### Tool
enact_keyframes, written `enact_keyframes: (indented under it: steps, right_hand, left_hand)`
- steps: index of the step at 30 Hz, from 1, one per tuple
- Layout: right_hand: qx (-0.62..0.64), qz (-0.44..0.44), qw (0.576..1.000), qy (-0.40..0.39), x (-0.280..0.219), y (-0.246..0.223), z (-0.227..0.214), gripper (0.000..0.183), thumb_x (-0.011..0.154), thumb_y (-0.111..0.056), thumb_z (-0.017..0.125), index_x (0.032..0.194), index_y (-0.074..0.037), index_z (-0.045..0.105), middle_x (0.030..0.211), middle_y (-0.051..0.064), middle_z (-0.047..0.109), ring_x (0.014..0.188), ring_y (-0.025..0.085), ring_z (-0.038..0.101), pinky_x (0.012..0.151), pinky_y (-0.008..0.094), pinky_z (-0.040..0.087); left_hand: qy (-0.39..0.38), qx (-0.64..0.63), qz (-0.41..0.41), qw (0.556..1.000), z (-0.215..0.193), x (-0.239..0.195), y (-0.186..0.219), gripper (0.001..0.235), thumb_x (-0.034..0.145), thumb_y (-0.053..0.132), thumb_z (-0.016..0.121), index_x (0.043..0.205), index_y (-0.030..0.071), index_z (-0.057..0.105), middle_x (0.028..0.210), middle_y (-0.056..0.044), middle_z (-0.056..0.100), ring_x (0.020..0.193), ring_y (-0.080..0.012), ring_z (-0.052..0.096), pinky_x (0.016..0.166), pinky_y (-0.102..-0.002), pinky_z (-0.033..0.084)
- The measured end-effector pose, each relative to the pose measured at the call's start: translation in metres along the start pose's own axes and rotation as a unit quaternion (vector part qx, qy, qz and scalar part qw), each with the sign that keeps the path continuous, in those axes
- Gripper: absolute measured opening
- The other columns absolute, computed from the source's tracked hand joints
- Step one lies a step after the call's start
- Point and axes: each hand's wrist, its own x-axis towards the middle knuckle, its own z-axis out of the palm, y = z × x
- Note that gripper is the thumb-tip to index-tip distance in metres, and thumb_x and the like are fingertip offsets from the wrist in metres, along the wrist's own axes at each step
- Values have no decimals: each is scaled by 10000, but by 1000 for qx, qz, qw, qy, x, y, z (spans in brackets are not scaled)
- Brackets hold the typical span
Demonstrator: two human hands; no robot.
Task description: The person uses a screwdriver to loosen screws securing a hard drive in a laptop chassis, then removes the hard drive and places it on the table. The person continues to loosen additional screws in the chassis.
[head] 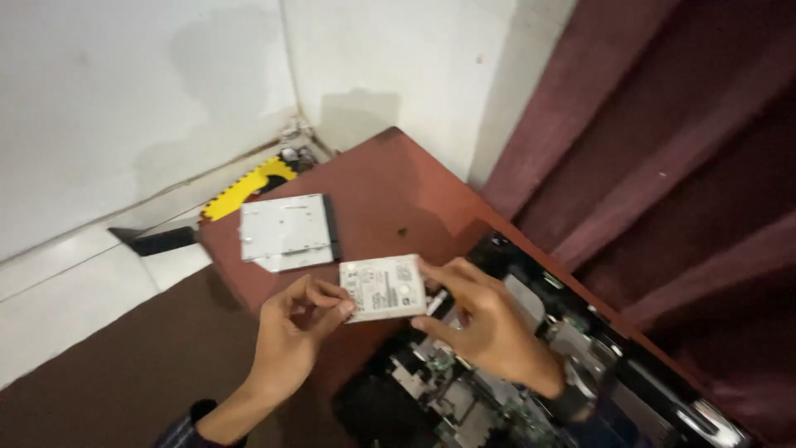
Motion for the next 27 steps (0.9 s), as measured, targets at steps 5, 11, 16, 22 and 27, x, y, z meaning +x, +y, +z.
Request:
enact_keyframes:
  steps: [5,11,16,22,27]
  right_hand:
    - [-12,-14,997,-70,54,34,64,465,851,-202,823,1298,-117,727,932,21,656,717,174,636,670,324,479]
    - [-142,35,978,-147,78,21,97,412,883,-268,755,1292,-223,734,1040,16,686,978,312,685,784,448,509]
    - [-179,15,974,-141,76,21,108,359,932,-298,689,1270,-184,730,1069,30,663,951,334,683,789,490,532]
    - [-231,8,959,-162,76,11,102,374,967,-274,635,1324,-167,673,1071,69,613,896,381,685,660,550,549]
    - [-186,182,946,-194,89,-9,93,441,968,-337,646,1405,-285,618,1180,-51,612,946,135,668,897,299,598]
  left_hand:
    - [57,5,-3,998,-43,-6,-54,208,840,55,804,718,95,641,866,-103,807,845,-165,758,735,-297,618]
    - [27,42,23,998,-70,-11,-85,215,855,61,808,737,96,631,849,-60,749,840,-142,717,757,-276,561]
    - [-6,165,63,984,-79,-8,-85,238,884,80,792,862,180,577,1001,-24,704,969,-178,677,822,-297,510]
    - [29,237,25,971,-68,-8,-83,251,866,66,760,789,137,532,1039,-58,594,1183,-233,594,910,-368,517]
    - [38,327,59,942,-76,-9,-85,259,852,149,796,793,184,546,1004,-4,697,1205,-240,573,1000,-430,326]
